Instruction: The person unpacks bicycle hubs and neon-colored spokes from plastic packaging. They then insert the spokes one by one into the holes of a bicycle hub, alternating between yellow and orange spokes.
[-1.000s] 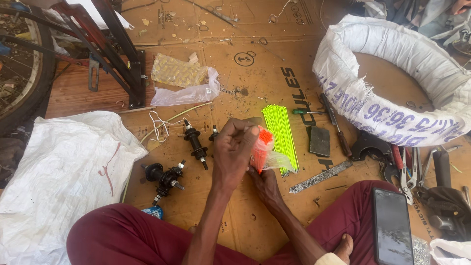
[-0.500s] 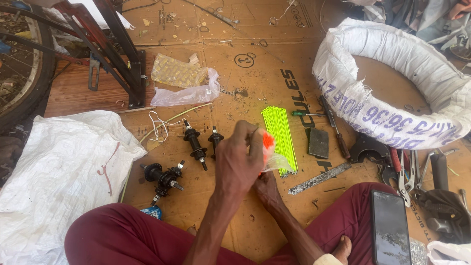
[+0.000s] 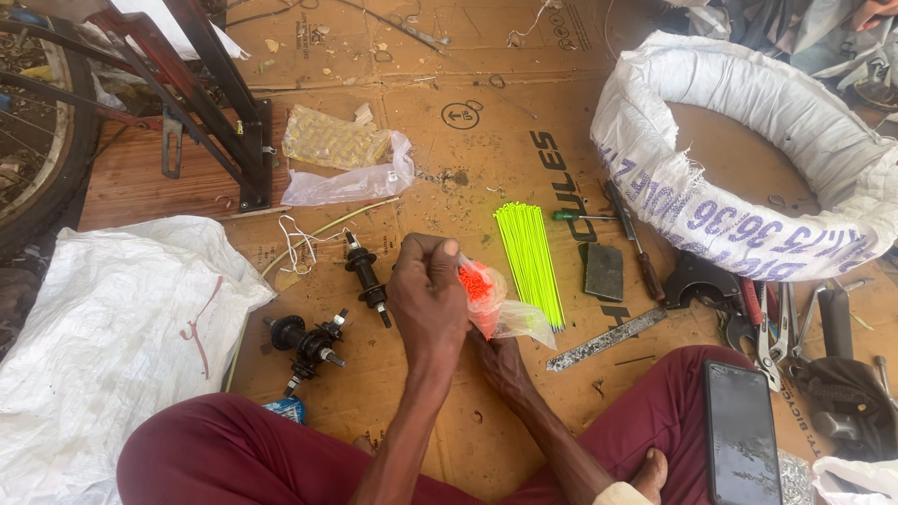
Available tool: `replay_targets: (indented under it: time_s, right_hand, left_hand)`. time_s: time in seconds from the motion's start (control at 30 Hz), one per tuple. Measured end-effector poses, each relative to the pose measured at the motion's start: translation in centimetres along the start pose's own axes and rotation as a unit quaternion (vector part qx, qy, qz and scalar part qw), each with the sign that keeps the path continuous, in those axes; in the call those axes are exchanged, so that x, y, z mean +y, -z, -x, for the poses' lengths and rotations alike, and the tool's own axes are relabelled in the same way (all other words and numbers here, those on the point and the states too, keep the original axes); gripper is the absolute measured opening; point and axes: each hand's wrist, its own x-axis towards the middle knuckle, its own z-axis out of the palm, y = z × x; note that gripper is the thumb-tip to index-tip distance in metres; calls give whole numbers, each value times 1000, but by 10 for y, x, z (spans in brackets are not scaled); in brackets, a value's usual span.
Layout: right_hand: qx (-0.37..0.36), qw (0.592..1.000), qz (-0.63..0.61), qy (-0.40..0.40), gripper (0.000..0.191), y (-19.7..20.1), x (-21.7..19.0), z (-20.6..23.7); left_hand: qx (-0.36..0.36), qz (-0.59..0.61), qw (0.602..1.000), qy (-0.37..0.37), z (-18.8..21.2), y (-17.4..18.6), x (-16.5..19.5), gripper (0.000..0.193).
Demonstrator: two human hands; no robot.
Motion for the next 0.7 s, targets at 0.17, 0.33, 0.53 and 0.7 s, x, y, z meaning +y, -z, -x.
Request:
replay_targets:
  time_s: [0.17,0.33,0.53,0.7]
  right_hand:
    - [-4,1000,5,-10,45,0,6,1]
    - [-9,1000,15,-16,49,1,16,0]
    - [-28,998,40,-26,53,6,17,-8]
    - [-58,987,136,-69,56,9,-5,0]
  left_hand:
    - [-14,93,989,118,-9,3,-6,20]
    - [-2,191,971,142,-16,2,-20,19]
    - [-146,270,943,130,-15,-6,-36,24]
    - [-273,214,938,-7,6,-20,-47,49]
